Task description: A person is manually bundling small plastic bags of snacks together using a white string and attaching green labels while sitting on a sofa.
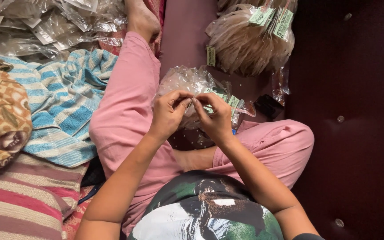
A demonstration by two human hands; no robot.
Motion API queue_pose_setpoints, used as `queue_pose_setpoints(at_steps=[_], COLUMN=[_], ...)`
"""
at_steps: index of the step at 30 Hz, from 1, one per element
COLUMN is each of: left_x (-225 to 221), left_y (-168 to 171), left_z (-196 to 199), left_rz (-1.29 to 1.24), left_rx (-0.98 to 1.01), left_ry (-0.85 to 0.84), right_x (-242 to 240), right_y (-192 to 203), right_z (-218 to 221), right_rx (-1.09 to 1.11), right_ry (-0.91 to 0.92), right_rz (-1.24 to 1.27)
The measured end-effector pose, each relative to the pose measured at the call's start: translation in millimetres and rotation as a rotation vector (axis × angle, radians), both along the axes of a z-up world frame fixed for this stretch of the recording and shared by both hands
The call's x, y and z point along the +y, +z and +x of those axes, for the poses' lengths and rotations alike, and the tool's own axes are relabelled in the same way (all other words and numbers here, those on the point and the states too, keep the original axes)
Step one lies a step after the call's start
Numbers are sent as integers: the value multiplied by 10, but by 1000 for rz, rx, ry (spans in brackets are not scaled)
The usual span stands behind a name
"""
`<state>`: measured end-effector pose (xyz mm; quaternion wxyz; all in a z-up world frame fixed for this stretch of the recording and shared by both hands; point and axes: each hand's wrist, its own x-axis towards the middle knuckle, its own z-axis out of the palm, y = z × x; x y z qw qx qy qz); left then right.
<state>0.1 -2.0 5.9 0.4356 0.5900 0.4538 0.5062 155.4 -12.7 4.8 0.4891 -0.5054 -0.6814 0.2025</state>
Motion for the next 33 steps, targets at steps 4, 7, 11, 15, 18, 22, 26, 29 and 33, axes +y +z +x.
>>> queue_pose_setpoints(at_steps=[4,7,11,15,18,22,26,29,33], left_x=[32,101,217,259,244,145,93,56,-16], left_y=[-74,-108,-125,168,176,24,9,13,39], left_z=[-45,-54,-15,-74,-117,-102,-124,-175,-231], left_rz=[61,236,420,423,408,364,267,134,-154], left_rx=[34,194,315,245,257,285,293,270,209], left_ry=[4,9,24,92,110,95,107,103,32], right_x=[-23,-33,68,231,196,152,147,111,59], right_y=[25,58,103,-241,-352,55,139,138,166], right_z=[9,25,116,416,487,157,-58,-78,-52], right_rx=[126,153,22,-355,-605,-526,-27,-32,-236], right_ry=[39,73,159,12,-138,-109,149,148,179], right_rz=[-96,-140,-48,113,-14,-1,62,123,212])
